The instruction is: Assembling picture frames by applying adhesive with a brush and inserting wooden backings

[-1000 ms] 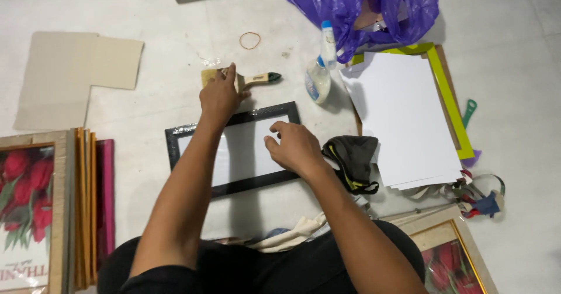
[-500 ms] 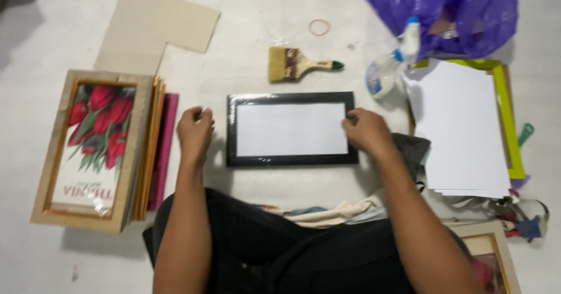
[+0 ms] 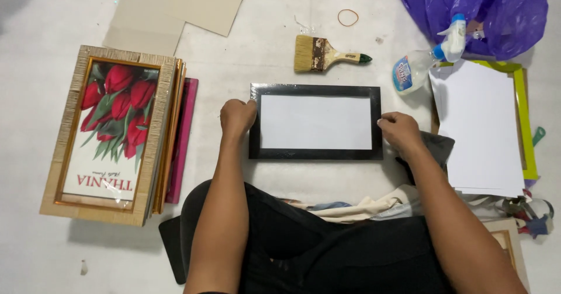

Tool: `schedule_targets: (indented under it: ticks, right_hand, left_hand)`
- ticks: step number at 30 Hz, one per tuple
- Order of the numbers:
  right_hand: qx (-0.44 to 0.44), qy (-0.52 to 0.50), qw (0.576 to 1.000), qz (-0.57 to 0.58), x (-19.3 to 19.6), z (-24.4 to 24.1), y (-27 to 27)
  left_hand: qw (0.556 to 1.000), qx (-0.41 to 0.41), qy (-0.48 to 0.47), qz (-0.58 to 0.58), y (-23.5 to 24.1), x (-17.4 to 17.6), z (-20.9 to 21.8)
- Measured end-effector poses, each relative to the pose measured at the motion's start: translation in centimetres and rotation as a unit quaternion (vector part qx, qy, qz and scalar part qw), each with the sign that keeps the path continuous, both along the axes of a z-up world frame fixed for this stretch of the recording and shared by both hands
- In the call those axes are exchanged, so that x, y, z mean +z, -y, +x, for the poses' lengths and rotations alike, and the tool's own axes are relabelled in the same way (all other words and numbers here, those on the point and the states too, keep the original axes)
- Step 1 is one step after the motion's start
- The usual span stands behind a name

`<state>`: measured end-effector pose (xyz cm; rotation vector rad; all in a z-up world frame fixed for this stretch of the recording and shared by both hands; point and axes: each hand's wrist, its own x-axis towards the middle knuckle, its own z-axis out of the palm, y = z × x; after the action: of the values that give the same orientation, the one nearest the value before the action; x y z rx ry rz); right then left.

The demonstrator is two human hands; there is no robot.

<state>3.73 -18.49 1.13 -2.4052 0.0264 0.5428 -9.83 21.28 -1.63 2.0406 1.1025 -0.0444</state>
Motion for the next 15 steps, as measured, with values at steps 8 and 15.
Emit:
schedule_targets:
  ticks: [8, 15]
  right_hand:
    - [-0.075, -0.034, 0.994, 0.070, -1.3, -0.5, -0.2]
    - [-0.159, -0.038, 0.972, 0.166, -2.3, -0.7, 0.1]
  left_hand:
    - [1.000, 0.005, -0.021, -0.015, 1.2, 2.6, 0.2]
    - [0.988, 0.056, 0.071, -0.121, 2.9, 6.9, 0.4]
